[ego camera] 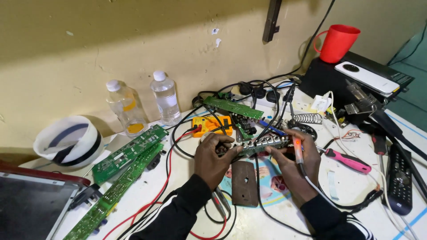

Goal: Soldering and desoldering electronic components on circuit boards at a repair workbench.

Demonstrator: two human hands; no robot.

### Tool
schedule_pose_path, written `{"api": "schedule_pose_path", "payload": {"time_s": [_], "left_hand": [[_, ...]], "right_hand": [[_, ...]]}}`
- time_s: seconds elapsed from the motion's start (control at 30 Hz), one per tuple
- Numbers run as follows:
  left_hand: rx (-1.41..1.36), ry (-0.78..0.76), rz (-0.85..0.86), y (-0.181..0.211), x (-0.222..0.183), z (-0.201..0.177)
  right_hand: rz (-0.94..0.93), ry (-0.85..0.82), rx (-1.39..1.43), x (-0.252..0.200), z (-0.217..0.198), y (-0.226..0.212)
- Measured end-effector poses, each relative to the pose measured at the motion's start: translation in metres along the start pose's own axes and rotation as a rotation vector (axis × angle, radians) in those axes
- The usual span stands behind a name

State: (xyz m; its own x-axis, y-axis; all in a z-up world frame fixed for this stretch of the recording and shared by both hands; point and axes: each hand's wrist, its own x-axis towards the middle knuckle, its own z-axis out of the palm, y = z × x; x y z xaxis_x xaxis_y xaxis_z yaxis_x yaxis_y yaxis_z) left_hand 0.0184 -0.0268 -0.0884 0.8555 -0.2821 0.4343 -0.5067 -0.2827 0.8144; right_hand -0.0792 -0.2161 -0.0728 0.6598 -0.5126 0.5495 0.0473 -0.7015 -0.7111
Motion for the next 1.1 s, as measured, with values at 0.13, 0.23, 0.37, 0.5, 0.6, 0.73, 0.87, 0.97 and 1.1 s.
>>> {"api": "schedule_pose_path", "payload": {"time_s": [0.13,0.23,0.37,0.5,0.6,0.73,0.87,0.97,1.1], "left_hand": [[-0.063,-0.021,0.042,0.007,-0.001,-0.004],[-0.116,0.036,0.081,0.007,0.0,0.001],[-0.17,0.076,0.157,0.006,0.0,0.005],[-0.239,0.076,0.238,0.0,0.001,0.01],[-0.229,0.047,0.245,-0.004,0.005,0.01],[-0.169,-0.001,0.212,0.007,0.002,0.004],[-0.104,0.006,0.304,0.009,0.005,0.004],[-0.09,0.028,0.343,0.004,0.011,0.007],[-0.076,0.092,0.332,-0.006,0.009,0.009]], "right_hand": [[-0.218,0.04,0.187,-0.001,0.005,0.012],[-0.239,0.045,0.189,0.009,0.006,0.017],[-0.079,-0.009,0.314,0.006,-0.001,0.002],[0.142,-0.046,0.394,-0.001,-0.007,-0.019],[0.176,-0.005,0.512,0.005,-0.003,-0.022],[0.252,-0.031,0.496,0.002,-0.005,-0.024],[0.1,0.036,0.454,0.007,0.003,-0.005],[-0.089,0.069,0.323,0.016,0.007,0.015],[-0.194,0.057,0.322,0.019,0.01,0.027]]}}
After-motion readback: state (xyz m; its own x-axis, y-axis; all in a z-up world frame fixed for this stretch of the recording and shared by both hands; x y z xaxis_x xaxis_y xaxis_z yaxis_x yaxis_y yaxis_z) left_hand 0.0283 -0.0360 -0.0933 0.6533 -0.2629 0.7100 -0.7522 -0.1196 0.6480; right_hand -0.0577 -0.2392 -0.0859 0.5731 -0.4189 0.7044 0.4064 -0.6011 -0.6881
